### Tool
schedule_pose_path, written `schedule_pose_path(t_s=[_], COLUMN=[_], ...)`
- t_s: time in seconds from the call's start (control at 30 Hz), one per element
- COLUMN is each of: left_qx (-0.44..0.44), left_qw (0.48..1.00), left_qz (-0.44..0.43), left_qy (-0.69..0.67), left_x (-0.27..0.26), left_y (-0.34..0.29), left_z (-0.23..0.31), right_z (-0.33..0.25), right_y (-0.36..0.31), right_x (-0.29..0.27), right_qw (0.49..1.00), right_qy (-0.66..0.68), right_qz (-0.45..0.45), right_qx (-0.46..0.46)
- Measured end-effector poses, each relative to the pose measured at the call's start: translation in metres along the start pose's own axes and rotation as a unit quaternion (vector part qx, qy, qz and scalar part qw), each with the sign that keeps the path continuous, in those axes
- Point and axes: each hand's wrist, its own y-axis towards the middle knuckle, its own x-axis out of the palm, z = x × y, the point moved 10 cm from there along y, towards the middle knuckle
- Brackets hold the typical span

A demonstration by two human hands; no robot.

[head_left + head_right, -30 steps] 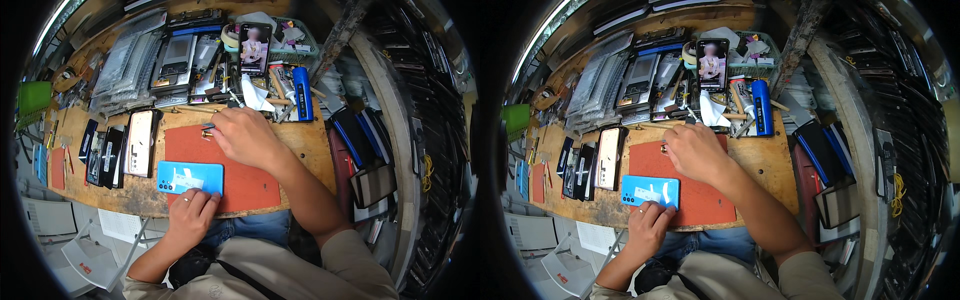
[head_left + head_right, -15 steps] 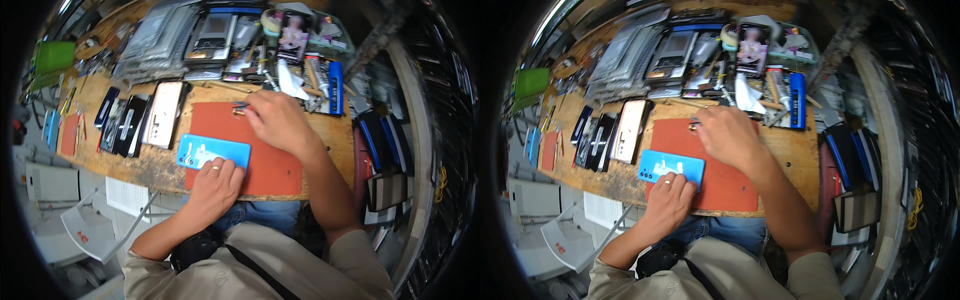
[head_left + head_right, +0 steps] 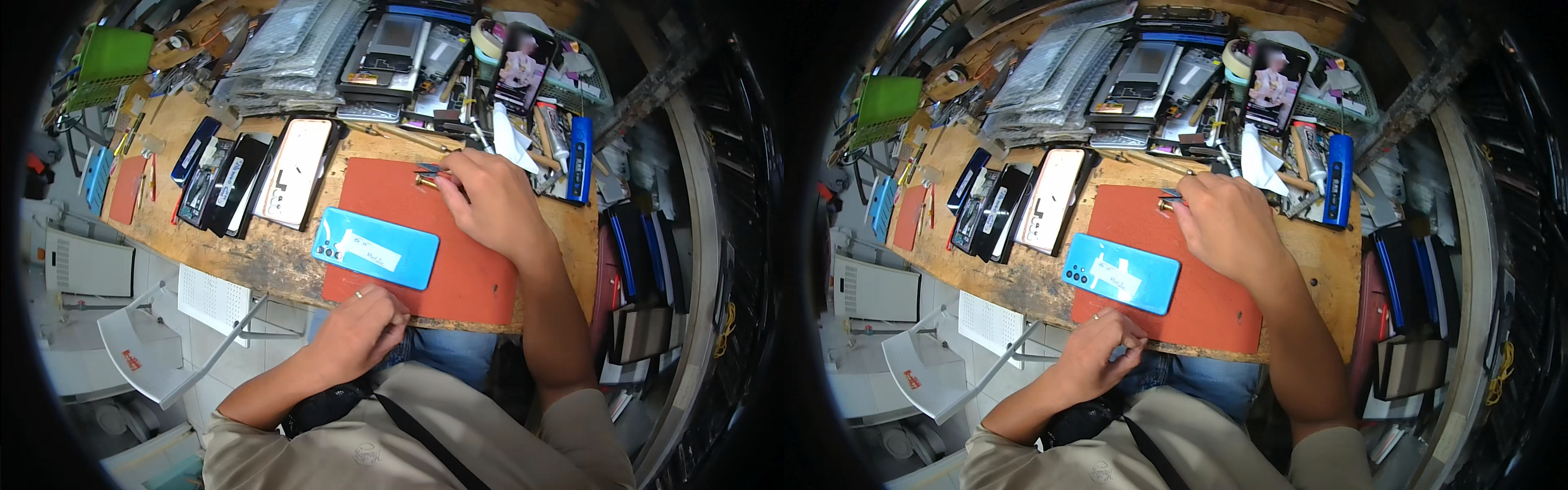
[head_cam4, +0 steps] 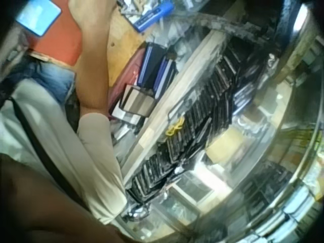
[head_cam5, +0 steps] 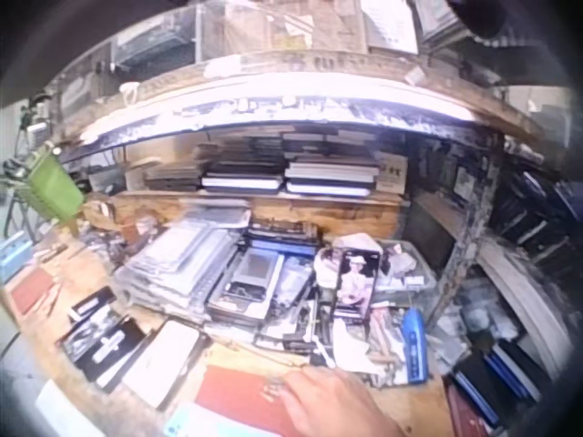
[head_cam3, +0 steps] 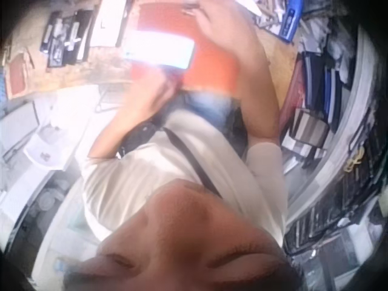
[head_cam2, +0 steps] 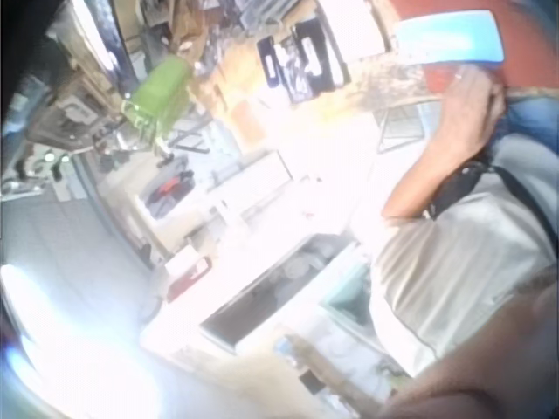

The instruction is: The person disassembles a light blue smartphone, removes the back cover and battery, and handles several other phones and parts on a cluttered workbench. They use a metal prying tool and a screwdriver to open the device and separate components.

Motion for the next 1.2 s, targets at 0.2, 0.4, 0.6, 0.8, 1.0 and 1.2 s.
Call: schedule_pose_path(t_s=[0.2,0.4,0.6,0.8,1.0,1.2], left_qx=[0.075,0.129,0.118,0.056,-0.039,-0.05], left_qw=[0.99,0.976,0.981,0.98,0.97,0.97], left_qz=[-0.111,-0.177,-0.142,-0.046,-0.094,-0.097], left_qy=[-0.054,0.018,0.052,0.184,0.221,0.216], left_x=[0.033,0.056,0.03,-0.028,-0.03,-0.03], left_y=[-0.005,-0.013,0.0,0.045,0.06,0.063], left_z=[0.032,0.043,0.043,0.018,-0.031,-0.031], right_z=[0.009,0.054,0.101,0.12,0.107,0.112], right_y=[0.002,-0.001,-0.02,-0.031,-0.029,-0.03], right_x=[0.001,-0.056,-0.099,-0.111,-0.085,-0.058], right_qw=[1.0,0.987,0.953,0.943,0.969,0.958], right_qy=[0.004,-0.002,0.054,0.02,-0.092,-0.113], right_qz=[0.013,0.13,0.238,0.254,0.067,-0.075], right_qx=[0.015,0.092,0.179,0.215,0.219,0.255])
